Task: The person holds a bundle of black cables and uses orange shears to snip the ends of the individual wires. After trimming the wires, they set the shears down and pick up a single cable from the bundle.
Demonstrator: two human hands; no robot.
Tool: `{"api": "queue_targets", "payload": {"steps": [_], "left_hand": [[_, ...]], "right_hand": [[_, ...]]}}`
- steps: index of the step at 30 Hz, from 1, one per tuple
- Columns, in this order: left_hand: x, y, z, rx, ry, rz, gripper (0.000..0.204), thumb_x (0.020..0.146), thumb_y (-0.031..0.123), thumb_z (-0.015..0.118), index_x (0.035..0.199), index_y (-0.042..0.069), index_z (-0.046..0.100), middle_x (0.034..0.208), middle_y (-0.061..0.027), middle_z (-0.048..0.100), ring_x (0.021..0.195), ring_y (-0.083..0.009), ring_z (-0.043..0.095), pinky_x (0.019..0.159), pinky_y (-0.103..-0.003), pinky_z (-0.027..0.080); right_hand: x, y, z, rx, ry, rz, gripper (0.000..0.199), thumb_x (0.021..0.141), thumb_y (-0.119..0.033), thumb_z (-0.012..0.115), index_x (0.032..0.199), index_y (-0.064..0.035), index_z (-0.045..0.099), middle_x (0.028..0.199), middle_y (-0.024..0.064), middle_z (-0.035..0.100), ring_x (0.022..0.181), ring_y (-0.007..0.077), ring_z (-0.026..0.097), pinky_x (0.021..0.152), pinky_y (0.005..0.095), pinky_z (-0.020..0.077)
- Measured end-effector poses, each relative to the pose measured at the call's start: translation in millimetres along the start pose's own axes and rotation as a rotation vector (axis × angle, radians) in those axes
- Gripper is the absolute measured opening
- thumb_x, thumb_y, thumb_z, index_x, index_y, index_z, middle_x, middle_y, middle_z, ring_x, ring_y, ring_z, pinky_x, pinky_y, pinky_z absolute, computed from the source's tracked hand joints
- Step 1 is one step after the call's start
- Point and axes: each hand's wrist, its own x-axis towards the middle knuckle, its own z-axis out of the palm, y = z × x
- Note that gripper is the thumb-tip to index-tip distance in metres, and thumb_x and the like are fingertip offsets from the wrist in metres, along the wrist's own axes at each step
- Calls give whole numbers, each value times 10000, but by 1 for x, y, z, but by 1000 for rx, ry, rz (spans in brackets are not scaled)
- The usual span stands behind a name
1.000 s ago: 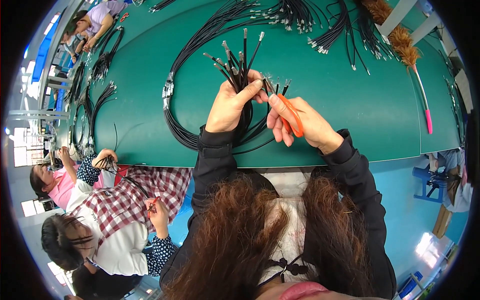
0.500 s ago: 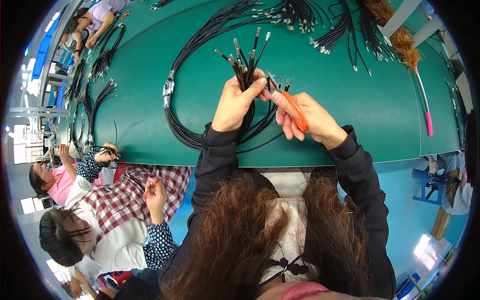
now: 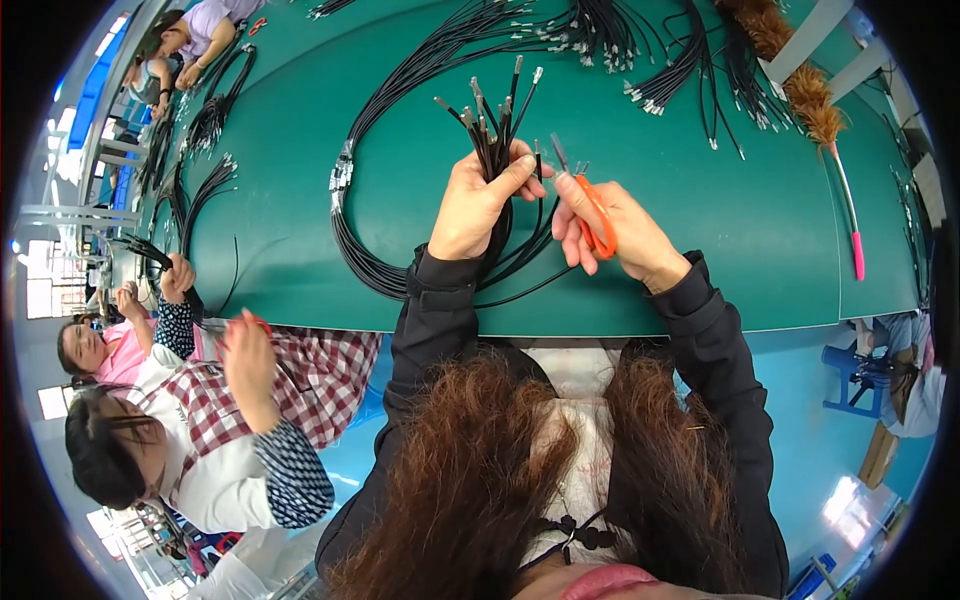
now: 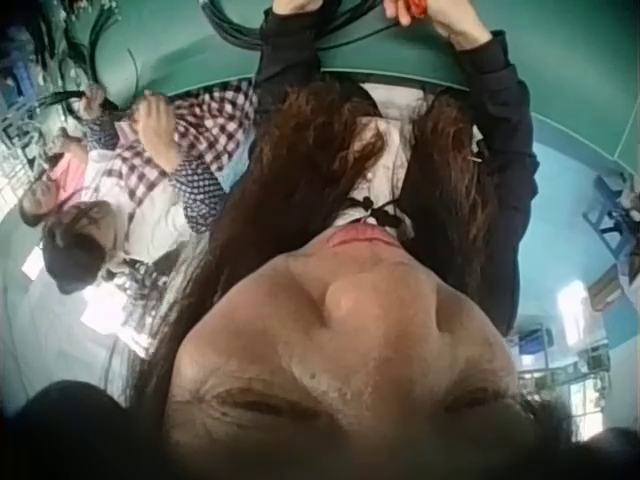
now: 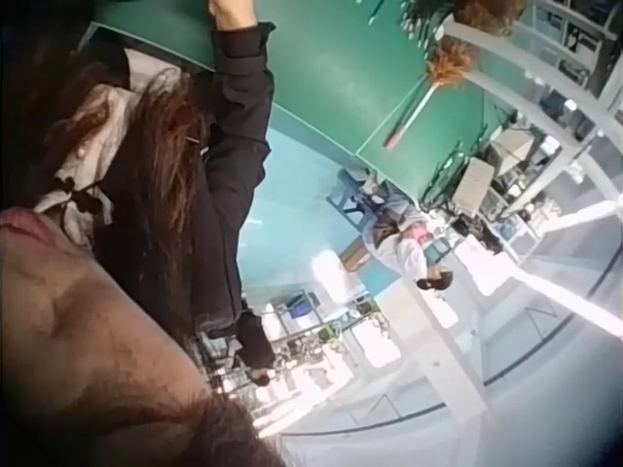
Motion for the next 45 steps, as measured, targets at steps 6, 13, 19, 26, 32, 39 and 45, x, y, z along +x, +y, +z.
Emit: {"api": "queue_targets", "payload": {"steps": [6, 13, 19, 26, 32, 39, 45], "left_hand": [[-4, -2, -2, -28, 33, -21, 141, 884, 106, 595, 945, -21, 587, 840, -93, 640, 710, -118, 597, 664, -246, 475], [-7, -1, 0, -29, 46, -16, 144, 871, 100, 614, 935, -27, 592, 817, -74, 629, 706, -123, 600, 653, -244, 472], [-4, -4, -3, -59, 49, -24, 141, 866, 94, 620, 926, -30, 591, 806, -67, 624, 707, -124, 601, 648, -241, 470], [-3, -7, -4, -51, 28, -8, 148, 857, 94, 628, 928, -30, 589, 801, -67, 622, 704, -123, 597, 649, -243, 470], [-2, -10, -6, -65, 38, -1, 151, 855, 96, 630, 930, -29, 589, 800, -68, 622, 704, -121, 592, 655, -244, 470], [-2, -7, -6, -74, 65, -15, 150, 864, 102, 619, 939, -21, 578, 798, -67, 621, 708, -118, 587, 664, -247, 470], [-7, 1, -4, -72, 12, 12, 120, 888, 105, 585, 937, -4, 574, 879, -107, 647, 718, -113, 583, 681, -247, 467]], "right_hand": [[-11, -2, 0, -52, -73, -19, 622, 950, -545, 355, 723, -7, 570, 531, 78, 567, 380, 108, 507, 357, 183, 325], [-12, -2, 1, -93, -107, 22, 624, 948, -546, 362, 713, -6, 568, 522, 80, 563, 372, 110, 500, 356, 184, 329], [-3, 1, 0, -117, -85, 19, 618, 951, -529, 378, 687, -2, 566, 504, 82, 554, 357, 113, 490, 358, 200, 372], [2, -4, -1, -113, -70, 36, 610, 946, -520, 404, 669, 0, 560, 485, 84, 546, 333, 109, 472, 340, 198, 369], [4, -9, 0, -138, -58, 52, 586, 941, -499, 442, 660, 3, 558, 472, 82, 542, 315, 102, 457, 323, 195, 349], [1, -1, 5, -160, 56, -7, 410, 931, -342, 544, 715, 5, 581, 506, 63, 559, 342, 86, 469, 342, 188, 340], [0, 12, 10, 82, 288, -241, 232, 894, -218, 612, 836, 7, 617, 582, 48, 589, 430, 74, 513, 401, 182, 370]]}}
